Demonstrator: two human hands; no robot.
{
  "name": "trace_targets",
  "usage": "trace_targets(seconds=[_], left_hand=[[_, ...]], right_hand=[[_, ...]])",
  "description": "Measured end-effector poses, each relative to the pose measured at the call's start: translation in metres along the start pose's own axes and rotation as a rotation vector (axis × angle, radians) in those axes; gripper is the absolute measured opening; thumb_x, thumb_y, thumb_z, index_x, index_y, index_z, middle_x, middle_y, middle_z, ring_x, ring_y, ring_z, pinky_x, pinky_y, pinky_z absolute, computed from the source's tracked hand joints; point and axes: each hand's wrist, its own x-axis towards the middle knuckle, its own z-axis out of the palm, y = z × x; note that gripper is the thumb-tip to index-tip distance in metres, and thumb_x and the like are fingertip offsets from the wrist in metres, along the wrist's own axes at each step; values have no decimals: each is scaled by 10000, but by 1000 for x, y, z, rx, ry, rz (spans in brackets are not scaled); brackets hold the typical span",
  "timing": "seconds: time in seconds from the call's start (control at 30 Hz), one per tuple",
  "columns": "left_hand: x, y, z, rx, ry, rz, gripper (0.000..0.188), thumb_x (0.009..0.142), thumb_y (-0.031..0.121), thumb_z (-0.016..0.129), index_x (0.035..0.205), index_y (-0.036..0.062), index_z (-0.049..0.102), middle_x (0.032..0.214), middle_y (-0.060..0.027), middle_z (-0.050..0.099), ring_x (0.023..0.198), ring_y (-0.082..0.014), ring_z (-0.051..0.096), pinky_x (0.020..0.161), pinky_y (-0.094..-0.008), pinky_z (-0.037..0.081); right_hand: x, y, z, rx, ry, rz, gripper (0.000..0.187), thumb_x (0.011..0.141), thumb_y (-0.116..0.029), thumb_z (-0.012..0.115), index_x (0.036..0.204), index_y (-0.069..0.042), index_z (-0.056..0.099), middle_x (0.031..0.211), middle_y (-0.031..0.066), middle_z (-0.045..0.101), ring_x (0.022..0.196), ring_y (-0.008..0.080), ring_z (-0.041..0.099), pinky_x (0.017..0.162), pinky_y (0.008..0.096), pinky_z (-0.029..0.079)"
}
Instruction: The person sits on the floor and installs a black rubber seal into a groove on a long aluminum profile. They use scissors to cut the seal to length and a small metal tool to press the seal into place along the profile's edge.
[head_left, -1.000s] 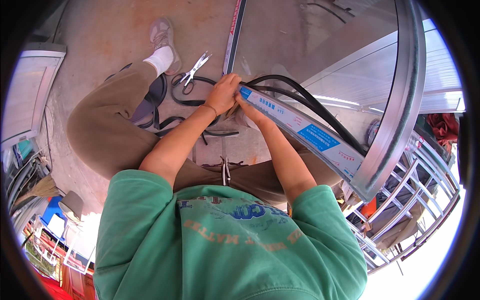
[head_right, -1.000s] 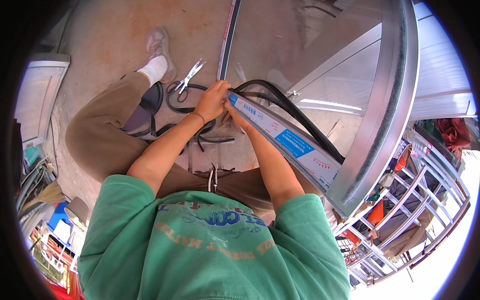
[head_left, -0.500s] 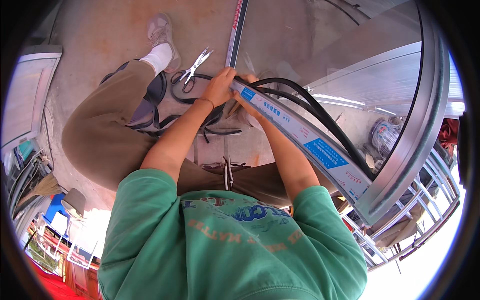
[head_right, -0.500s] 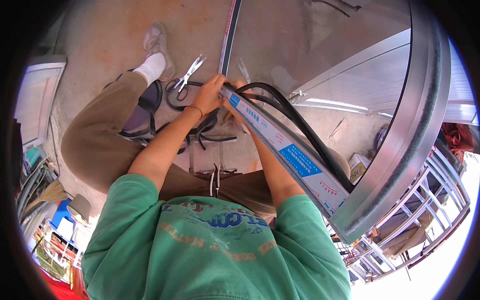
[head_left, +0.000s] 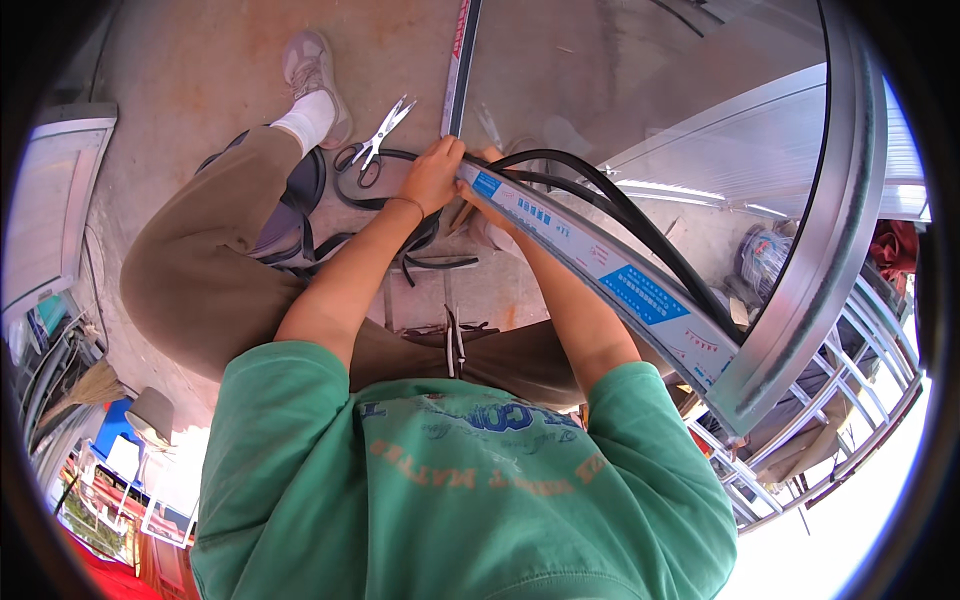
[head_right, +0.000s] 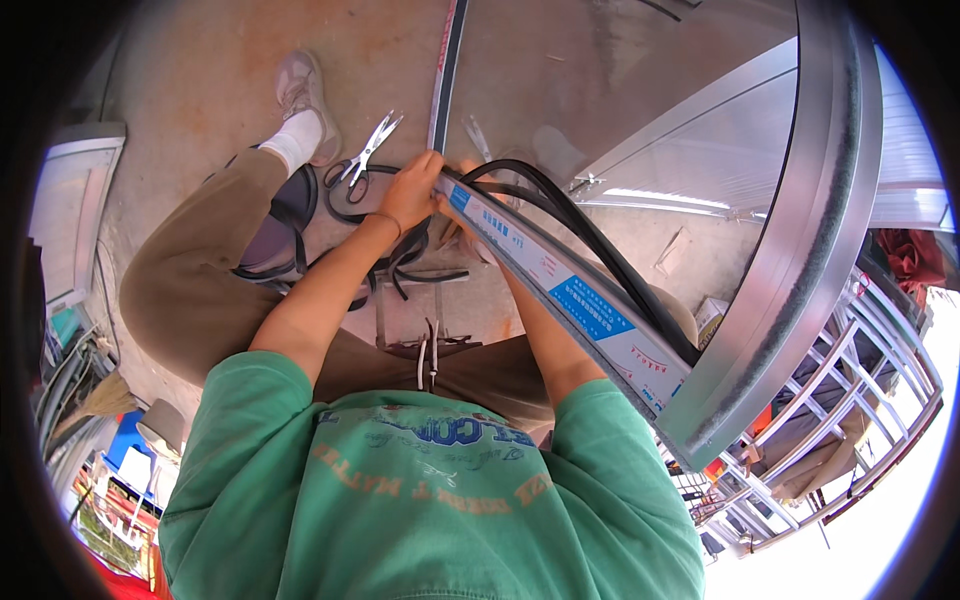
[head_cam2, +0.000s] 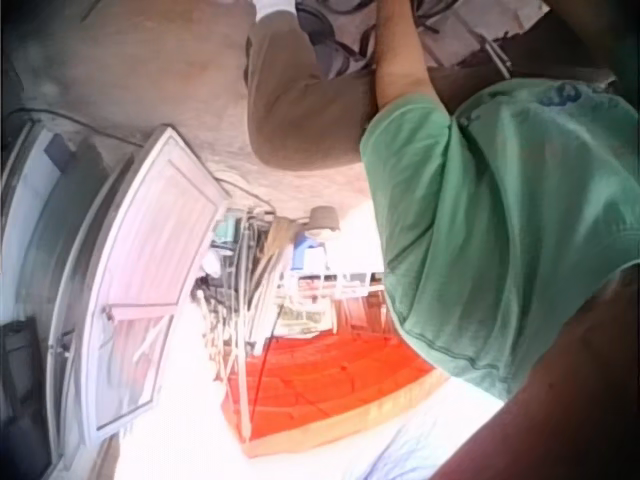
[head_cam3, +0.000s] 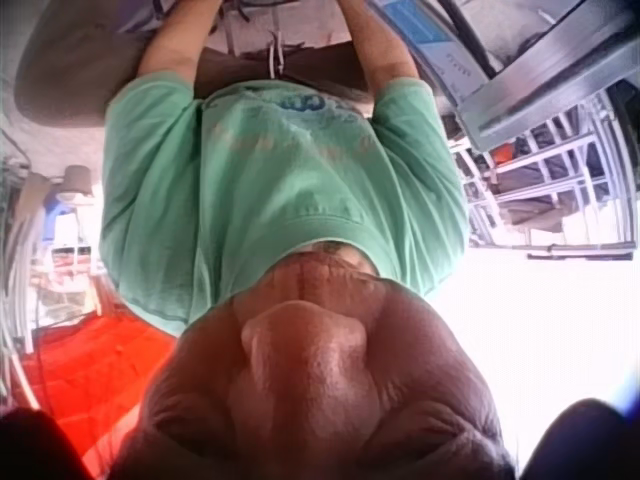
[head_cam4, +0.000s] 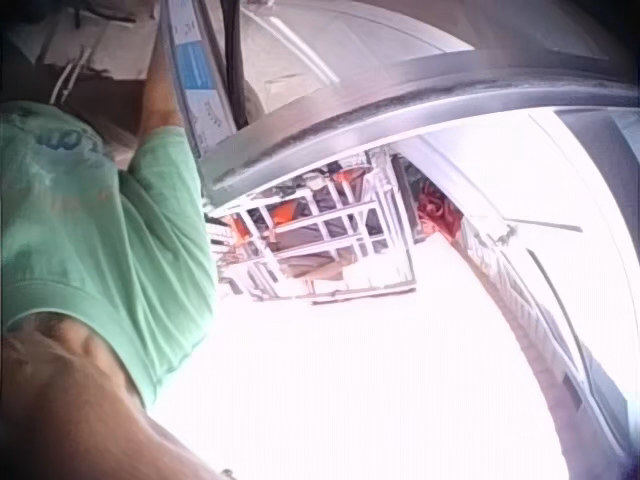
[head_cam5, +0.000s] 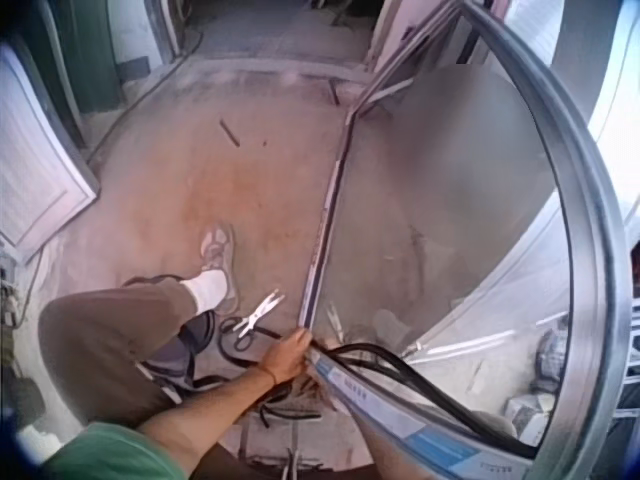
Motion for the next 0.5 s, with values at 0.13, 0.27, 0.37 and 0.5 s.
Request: trace_targets(seconds=[0.13,0.27,0.37,0.5], left_hand=[[19,-2,-7,255,-70,2,342,770,-23,733,1063,25,565,1122,-145,635,1059,-389,638,872,-466,535],[54,88,-73,-341,20,15,147,924,99,690,1039,25,635,1029,-88,683,901,-251,669,815,-376,542],[56,135,-107,-511,-46,83,158,987,188,676,1012,33,661,958,-47,674,842,-160,643,778,-321,537],[49,145,-111,-457,-57,175,154,990,195,687,1014,44,665,957,-23,658,856,-129,635,786,-297,547]], right_hand=[[-5,-30,-36,92,43,0,353,936,-128,682,1267,-9,647,1172,186,711,1064,274,676,923,388,537],[-21,-66,-92,230,104,16,337,953,-126,664,1267,-5,653,1175,184,714,1059,272,674,922,390,539],[-32,-91,-115,331,114,28,326,966,-125,651,1268,-2,658,1178,182,716,1056,270,672,921,392,540],[-52,-96,-128,395,120,91,312,983,-123,633,1268,2,664,1181,180,719,1052,268,670,920,394,542]])
